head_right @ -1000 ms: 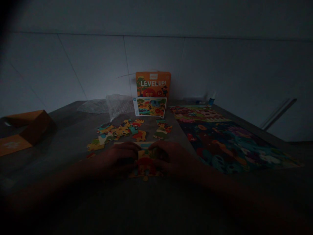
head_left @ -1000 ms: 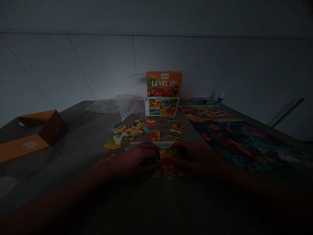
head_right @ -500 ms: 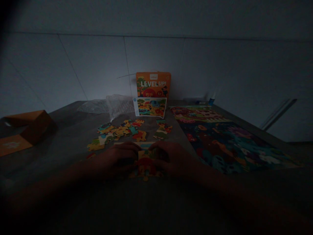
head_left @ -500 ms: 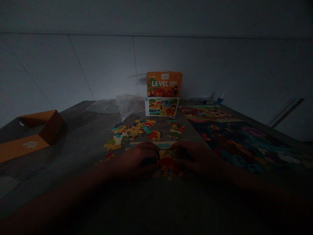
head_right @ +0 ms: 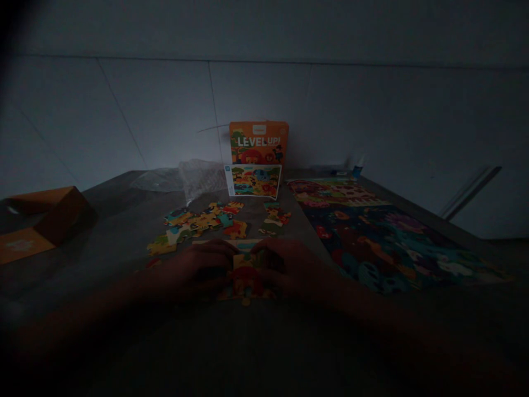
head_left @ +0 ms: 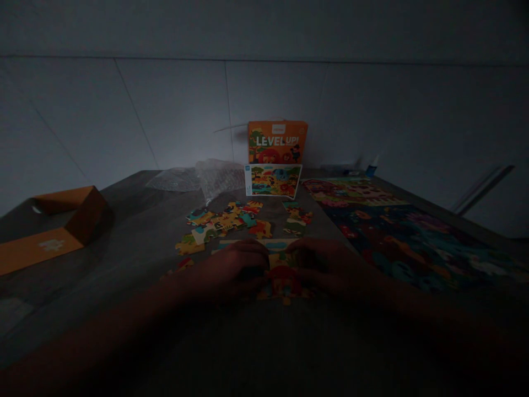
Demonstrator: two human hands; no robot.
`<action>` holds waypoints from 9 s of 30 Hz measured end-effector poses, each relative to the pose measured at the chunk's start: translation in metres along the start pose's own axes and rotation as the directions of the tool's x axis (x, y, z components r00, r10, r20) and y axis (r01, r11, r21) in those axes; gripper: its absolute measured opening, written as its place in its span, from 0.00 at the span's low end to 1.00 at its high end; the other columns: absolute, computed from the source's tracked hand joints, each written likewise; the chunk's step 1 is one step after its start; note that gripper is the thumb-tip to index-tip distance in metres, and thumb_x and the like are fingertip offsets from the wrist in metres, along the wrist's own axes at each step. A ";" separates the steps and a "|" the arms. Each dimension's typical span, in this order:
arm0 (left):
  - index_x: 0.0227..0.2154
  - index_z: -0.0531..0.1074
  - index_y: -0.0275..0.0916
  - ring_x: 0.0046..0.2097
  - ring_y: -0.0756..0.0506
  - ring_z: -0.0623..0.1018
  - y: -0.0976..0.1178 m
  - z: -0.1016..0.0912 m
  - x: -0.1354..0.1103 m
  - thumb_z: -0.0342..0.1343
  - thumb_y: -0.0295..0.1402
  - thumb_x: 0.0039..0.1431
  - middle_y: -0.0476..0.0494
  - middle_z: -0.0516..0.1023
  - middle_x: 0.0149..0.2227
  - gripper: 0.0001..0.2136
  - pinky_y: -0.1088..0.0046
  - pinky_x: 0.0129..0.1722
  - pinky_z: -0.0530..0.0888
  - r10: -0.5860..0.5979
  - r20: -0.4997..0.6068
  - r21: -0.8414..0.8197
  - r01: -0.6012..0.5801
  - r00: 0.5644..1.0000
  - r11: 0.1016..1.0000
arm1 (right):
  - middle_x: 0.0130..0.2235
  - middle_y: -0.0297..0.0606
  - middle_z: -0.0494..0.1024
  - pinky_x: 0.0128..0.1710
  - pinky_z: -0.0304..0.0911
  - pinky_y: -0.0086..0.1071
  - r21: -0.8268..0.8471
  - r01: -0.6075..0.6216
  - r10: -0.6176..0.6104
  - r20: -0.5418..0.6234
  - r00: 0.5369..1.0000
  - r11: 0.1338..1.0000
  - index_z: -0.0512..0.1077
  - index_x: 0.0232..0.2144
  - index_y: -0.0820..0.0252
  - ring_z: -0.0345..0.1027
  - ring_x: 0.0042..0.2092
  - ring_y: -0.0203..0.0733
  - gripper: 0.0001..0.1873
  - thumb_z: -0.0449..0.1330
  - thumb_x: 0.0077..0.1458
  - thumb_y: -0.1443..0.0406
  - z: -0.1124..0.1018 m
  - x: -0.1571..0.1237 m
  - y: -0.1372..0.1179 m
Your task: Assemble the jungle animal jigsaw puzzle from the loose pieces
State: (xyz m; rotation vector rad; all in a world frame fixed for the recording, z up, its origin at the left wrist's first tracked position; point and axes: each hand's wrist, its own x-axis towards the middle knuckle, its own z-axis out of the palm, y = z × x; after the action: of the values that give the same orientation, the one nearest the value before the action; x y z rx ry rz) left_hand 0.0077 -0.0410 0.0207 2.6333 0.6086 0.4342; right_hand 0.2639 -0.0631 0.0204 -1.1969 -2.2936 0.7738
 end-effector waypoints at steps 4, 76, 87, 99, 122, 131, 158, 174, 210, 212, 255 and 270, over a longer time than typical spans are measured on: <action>0.38 0.73 0.38 0.49 0.43 0.73 0.000 0.001 0.000 0.54 0.29 0.64 0.41 0.76 0.44 0.03 0.64 0.50 0.72 -0.002 -0.007 -0.004 0.002 1.000 1.000 | 0.34 0.35 0.75 0.30 0.59 0.29 0.000 -0.021 0.021 0.002 1.000 1.000 0.73 0.47 0.58 0.66 0.32 0.36 0.17 0.63 0.57 0.57 0.000 0.000 -0.003; 0.46 0.73 0.41 0.56 0.41 0.71 -0.007 0.000 -0.004 0.56 0.34 0.63 0.40 0.69 0.56 0.10 0.59 0.57 0.69 -0.082 0.018 0.060 0.081 0.996 0.995 | 0.45 0.42 0.80 0.42 0.68 0.40 -0.086 -0.223 0.183 -0.335 0.924 0.971 0.76 0.46 0.57 0.74 0.42 0.47 0.18 0.63 0.53 0.61 -0.023 0.032 0.072; 0.47 0.73 0.42 0.57 0.41 0.71 -0.009 0.000 -0.004 0.57 0.34 0.63 0.40 0.70 0.55 0.10 0.60 0.58 0.69 -0.068 0.008 0.059 0.068 0.998 0.996 | 0.38 0.40 0.80 0.39 0.66 0.36 -0.093 -0.194 0.158 -0.302 0.940 0.976 0.76 0.45 0.59 0.73 0.39 0.43 0.16 0.62 0.53 0.64 -0.019 0.031 0.062; 0.48 0.73 0.42 0.56 0.41 0.71 -0.011 0.000 -0.004 0.57 0.34 0.63 0.40 0.69 0.57 0.11 0.59 0.57 0.70 -0.065 0.003 0.047 0.065 0.998 0.997 | 0.48 0.41 0.79 0.46 0.69 0.39 -0.063 -0.086 0.059 -0.351 0.934 0.994 0.77 0.43 0.58 0.74 0.45 0.45 0.14 0.59 0.54 0.68 -0.012 0.029 0.048; 0.47 0.76 0.36 0.54 0.35 0.72 -0.078 -0.022 -0.022 0.48 0.46 0.62 0.34 0.76 0.49 0.22 0.53 0.58 0.65 -0.461 -0.463 0.419 0.646 0.757 0.639 | 0.46 0.47 0.80 0.46 0.70 0.46 0.041 -0.294 0.253 -0.628 0.736 0.955 0.76 0.49 0.59 0.75 0.45 0.54 0.20 0.58 0.53 0.65 -0.027 0.031 0.057; 0.47 0.76 0.36 0.53 0.33 0.73 -0.089 -0.024 -0.026 0.49 0.54 0.58 0.32 0.76 0.49 0.27 0.54 0.56 0.67 -0.578 -0.430 0.331 0.717 0.694 0.614 | 0.45 0.48 0.80 0.44 0.70 0.45 -0.001 -0.312 0.249 -0.597 0.762 0.950 0.75 0.51 0.62 0.75 0.41 0.51 0.23 0.59 0.52 0.65 -0.022 0.031 0.055; 0.52 0.71 0.37 0.56 0.32 0.70 -0.079 -0.020 -0.019 0.51 0.52 0.57 0.32 0.71 0.54 0.27 0.50 0.57 0.67 -0.579 -0.421 0.301 0.710 0.698 0.637 | 0.62 0.52 0.65 0.60 0.54 0.53 -0.371 -0.177 0.103 -0.209 0.972 0.912 0.69 0.57 0.61 0.59 0.62 0.57 0.25 0.52 0.63 0.56 -0.018 0.041 0.081; 0.62 0.62 0.48 0.66 0.35 0.60 -0.021 -0.016 -0.014 0.65 0.45 0.51 0.43 0.55 0.68 0.35 0.54 0.64 0.62 -0.142 0.125 0.158 0.122 0.982 0.980 | 0.40 0.46 0.76 0.41 0.65 0.37 -0.304 -0.274 0.164 -0.343 0.925 0.912 0.70 0.36 0.62 0.71 0.41 0.46 0.08 0.62 0.51 0.68 -0.023 0.039 0.071; 0.58 0.68 0.48 0.66 0.34 0.60 -0.026 -0.012 -0.014 0.68 0.43 0.47 0.44 0.58 0.67 0.32 0.51 0.63 0.62 -0.144 0.100 0.091 0.135 0.985 0.987 | 0.37 0.38 0.76 0.34 0.68 0.31 0.085 0.023 -0.013 -0.117 0.993 0.996 0.66 0.59 0.54 0.71 0.35 0.39 0.23 0.50 0.63 0.59 -0.014 0.007 0.019; 0.58 0.68 0.48 0.66 0.34 0.60 -0.026 -0.012 -0.015 0.68 0.43 0.47 0.44 0.58 0.67 0.33 0.52 0.63 0.62 -0.134 0.101 0.089 0.126 0.986 0.988 | 0.38 0.38 0.76 0.34 0.68 0.31 0.092 0.026 -0.018 -0.096 0.995 0.995 0.72 0.51 0.55 0.71 0.36 0.40 0.19 0.50 0.62 0.61 -0.014 0.006 0.018; 0.59 0.66 0.46 0.67 0.34 0.59 -0.023 -0.015 -0.013 0.67 0.45 0.49 0.42 0.56 0.68 0.34 0.51 0.64 0.61 -0.161 0.158 0.142 0.139 0.974 0.980 | 0.23 0.28 0.61 0.21 0.46 0.27 -0.090 -0.166 0.188 0.430 0.883 0.982 0.63 0.22 0.60 0.54 0.25 0.31 0.20 0.60 0.53 0.51 -0.029 -0.001 0.016; 0.60 0.66 0.47 0.67 0.34 0.58 -0.025 -0.013 -0.013 0.67 0.45 0.48 0.43 0.56 0.68 0.34 0.52 0.64 0.61 -0.146 0.145 0.111 0.131 0.979 0.985 | 0.23 0.29 0.63 0.22 0.47 0.27 -0.109 -0.181 0.211 0.434 0.876 0.977 0.64 0.22 0.61 0.55 0.26 0.32 0.26 0.61 0.51 0.45 -0.030 -0.001 0.011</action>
State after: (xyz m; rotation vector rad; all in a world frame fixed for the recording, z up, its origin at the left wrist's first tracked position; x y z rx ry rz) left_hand -0.0175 -0.0224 0.0182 2.6661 0.7761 0.1618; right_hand 0.2892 -0.0499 0.0353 -1.4183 -2.5992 1.1590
